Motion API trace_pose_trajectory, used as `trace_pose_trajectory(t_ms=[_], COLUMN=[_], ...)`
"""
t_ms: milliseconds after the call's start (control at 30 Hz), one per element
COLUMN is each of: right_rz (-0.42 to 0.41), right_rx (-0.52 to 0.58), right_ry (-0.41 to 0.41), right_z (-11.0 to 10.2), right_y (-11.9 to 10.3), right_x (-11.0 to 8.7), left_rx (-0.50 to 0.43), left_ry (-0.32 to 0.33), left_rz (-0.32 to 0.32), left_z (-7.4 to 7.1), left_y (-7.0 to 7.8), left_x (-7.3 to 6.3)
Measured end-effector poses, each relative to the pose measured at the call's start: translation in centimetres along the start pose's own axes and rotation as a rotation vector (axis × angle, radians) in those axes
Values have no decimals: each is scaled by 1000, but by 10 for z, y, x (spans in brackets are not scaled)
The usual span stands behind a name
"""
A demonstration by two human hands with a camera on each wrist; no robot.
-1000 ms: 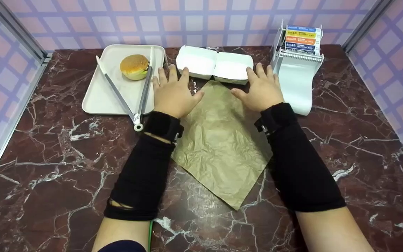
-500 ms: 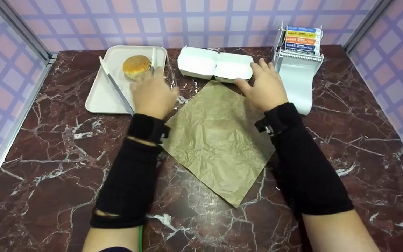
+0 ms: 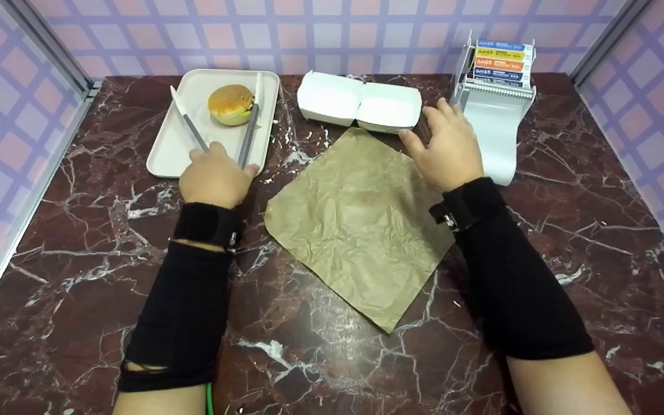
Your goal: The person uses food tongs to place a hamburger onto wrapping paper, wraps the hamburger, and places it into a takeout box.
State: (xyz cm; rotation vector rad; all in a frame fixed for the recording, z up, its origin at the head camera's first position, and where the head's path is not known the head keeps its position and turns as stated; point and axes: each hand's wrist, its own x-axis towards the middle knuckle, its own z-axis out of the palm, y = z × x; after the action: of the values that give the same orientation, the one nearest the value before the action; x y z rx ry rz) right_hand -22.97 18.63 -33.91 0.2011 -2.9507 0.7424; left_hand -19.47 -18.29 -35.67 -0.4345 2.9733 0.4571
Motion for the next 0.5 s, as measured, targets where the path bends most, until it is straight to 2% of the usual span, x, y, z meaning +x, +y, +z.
trace_pose_trajectory(t_ms=[200,500], right_rz=[-21,-39], right_rx=[-8,-38], right_ry=[18,6], right_z=[4,8], right_y=[2,1], right_x=[0,0], left_rx=[-59,-106], left_ry=[-19,-41], left_rz=[-2,36], left_z=[8,9], left_y=[-9,-13], left_x=[8,12])
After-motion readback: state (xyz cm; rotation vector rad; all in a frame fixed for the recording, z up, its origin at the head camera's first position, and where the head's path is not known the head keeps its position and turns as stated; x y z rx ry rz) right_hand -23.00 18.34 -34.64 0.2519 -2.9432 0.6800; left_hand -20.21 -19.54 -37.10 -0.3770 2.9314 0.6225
